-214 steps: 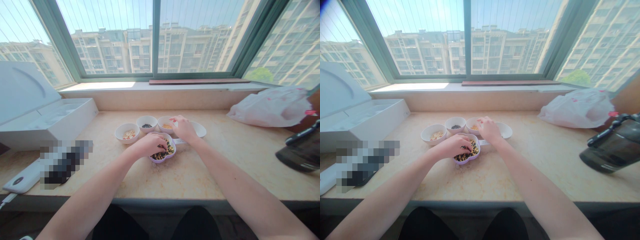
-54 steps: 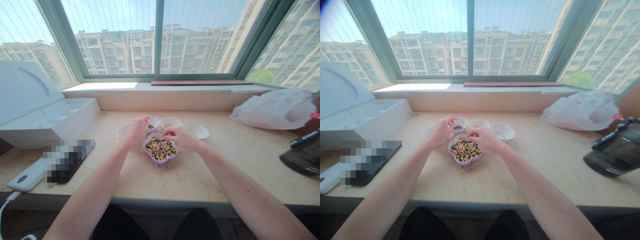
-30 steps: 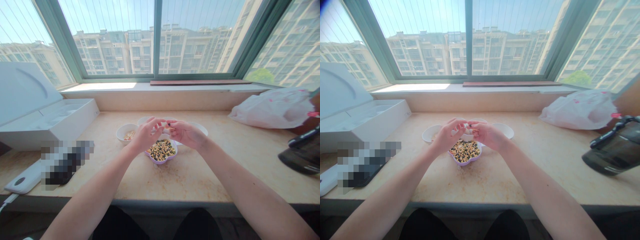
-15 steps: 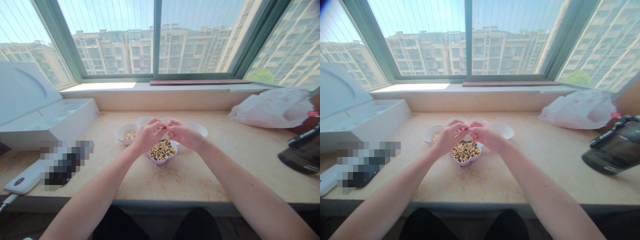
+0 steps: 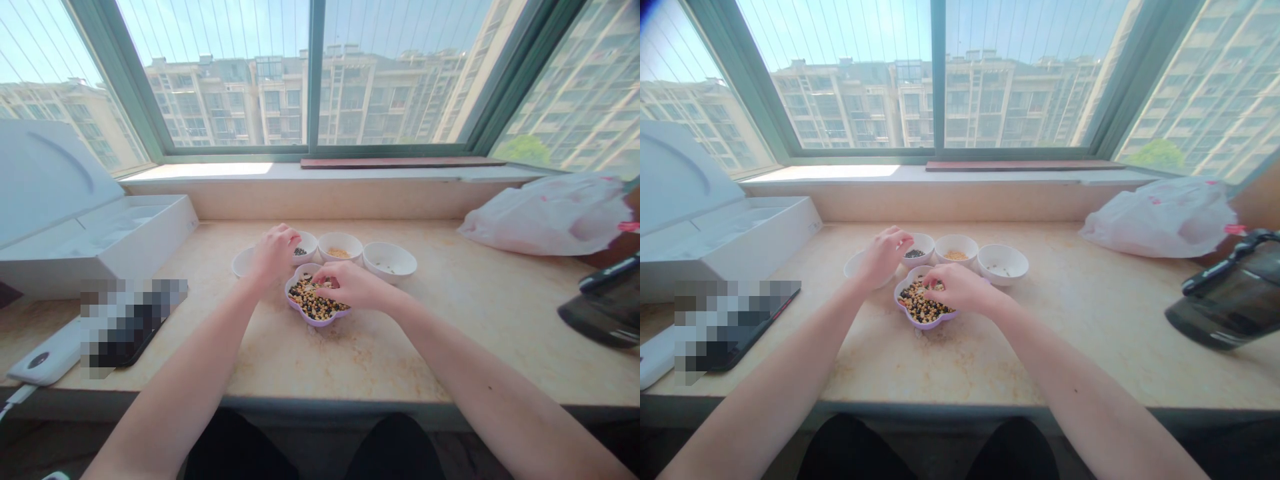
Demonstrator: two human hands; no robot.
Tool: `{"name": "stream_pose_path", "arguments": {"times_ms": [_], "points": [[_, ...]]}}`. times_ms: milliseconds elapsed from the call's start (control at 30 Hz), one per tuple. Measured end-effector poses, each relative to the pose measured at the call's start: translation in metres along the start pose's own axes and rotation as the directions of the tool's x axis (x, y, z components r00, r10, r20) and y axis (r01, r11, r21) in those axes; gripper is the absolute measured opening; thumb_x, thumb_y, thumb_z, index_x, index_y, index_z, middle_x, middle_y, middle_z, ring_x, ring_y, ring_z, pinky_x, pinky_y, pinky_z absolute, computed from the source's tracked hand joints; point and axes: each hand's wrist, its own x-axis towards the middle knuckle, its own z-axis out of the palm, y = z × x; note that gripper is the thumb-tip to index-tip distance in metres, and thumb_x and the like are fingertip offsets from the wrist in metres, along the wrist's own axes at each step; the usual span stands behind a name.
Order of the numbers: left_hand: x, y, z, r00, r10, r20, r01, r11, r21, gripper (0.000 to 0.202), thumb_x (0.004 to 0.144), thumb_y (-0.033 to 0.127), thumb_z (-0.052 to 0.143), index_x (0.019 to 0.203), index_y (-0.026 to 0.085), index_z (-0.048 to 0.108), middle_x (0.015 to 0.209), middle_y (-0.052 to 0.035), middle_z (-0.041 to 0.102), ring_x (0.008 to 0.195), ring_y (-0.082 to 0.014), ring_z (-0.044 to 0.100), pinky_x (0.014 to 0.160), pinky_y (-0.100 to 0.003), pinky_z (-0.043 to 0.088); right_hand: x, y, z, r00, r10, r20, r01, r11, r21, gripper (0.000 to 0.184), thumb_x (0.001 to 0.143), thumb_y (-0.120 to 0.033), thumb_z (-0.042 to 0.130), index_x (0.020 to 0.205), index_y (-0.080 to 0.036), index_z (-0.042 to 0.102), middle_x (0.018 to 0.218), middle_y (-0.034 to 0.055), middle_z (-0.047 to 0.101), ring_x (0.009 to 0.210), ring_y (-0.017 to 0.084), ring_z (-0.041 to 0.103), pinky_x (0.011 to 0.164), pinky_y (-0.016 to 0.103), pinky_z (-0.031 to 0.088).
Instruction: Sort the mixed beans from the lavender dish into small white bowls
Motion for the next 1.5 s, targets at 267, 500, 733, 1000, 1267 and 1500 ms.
{"name": "stream_pose_path", "arguments": {"times_ms": [267,500,733,1000,1267,1500], "points": [[0.007,-0.005,0.006,0.968,-0.133,0.214,0.079,0.967,0.242,0.032,0.1,0.024,0.047,0.105,0.019,0.078,0.113,-0.0116,0.074,0.106,-0.0262,0.067,0.093,-0.038,0.046,0.002,-0.006,0.006,0.987,-0.089,0.133,0.105,0.987,-0.123,0.035,0.079,-0.033,0.079,0.112,-0.02,0.077,0.112,0.0098,0.071,0.101,0.027,0.063,0.085,0.038,0.048],[0.003,0.003,0.004,0.977,-0.119,0.179,0.082,0.976,0.202,0.033,0.102,0.029,0.046,0.116,0.016,0.073,0.121,-0.0134,0.072,0.113,-0.0297,0.066,0.098,-0.043,0.046,0.005,-0.009,0.009,0.984,-0.073,0.162,0.099,0.983,-0.158,0.021,0.081,-0.025,0.076,0.102,-0.021,0.078,0.1,0.0073,0.071,0.095,0.025,0.064,0.08,0.036,0.047],[-0.007,0.009,0.003,0.981,-0.065,0.185,0.032,0.984,0.176,0.028,0.1,0.024,0.048,0.106,0.019,0.075,0.113,-0.0094,0.075,0.102,-0.026,0.07,0.088,-0.037,0.048,0.007,-0.004,0.013,0.99,-0.029,0.14,0.048,0.99,-0.134,0.013,0.083,-0.016,0.072,0.093,-0.02,0.079,0.098,0.0074,0.074,0.091,0.023,0.066,0.081,0.035,0.048],[-0.013,0.014,-0.002,0.983,-0.031,0.181,0.006,0.99,0.139,0.025,0.098,0.025,0.053,0.103,0.022,0.077,0.108,-0.008,0.076,0.092,-0.0244,0.071,0.081,-0.034,0.05,0.007,0.005,0.017,0.994,-0.049,0.1,0.06,0.993,-0.105,0.016,0.083,-0.012,0.071,0.092,-0.02,0.081,0.097,0.0063,0.076,0.09,0.023,0.069,0.083,0.036,0.051],[-0.015,0.018,-0.002,0.975,-0.001,0.222,-0.023,0.994,0.105,0.025,0.099,0.027,0.054,0.108,0.021,0.077,0.11,-0.0086,0.077,0.096,-0.0253,0.072,0.083,-0.034,0.052,0.007,0.006,0.017,0.993,-0.07,0.098,0.081,0.99,-0.119,0.015,0.084,-0.012,0.07,0.09,-0.02,0.081,0.094,0.0061,0.075,0.086,0.022,0.068,0.08,0.035,0.051],[-0.018,0.021,-0.002,0.973,0.038,0.228,-0.045,0.999,0.027,0.025,0.098,0.022,0.054,0.107,0.021,0.077,0.111,-0.0083,0.076,0.1,-0.0253,0.072,0.088,-0.035,0.054,0.007,0.004,0.016,0.993,-0.09,0.08,0.098,0.99,-0.1,0.013,0.084,-0.011,0.068,0.085,-0.019,0.078,0.093,0.0066,0.073,0.086,0.022,0.066,0.08,0.037,0.05]]}}
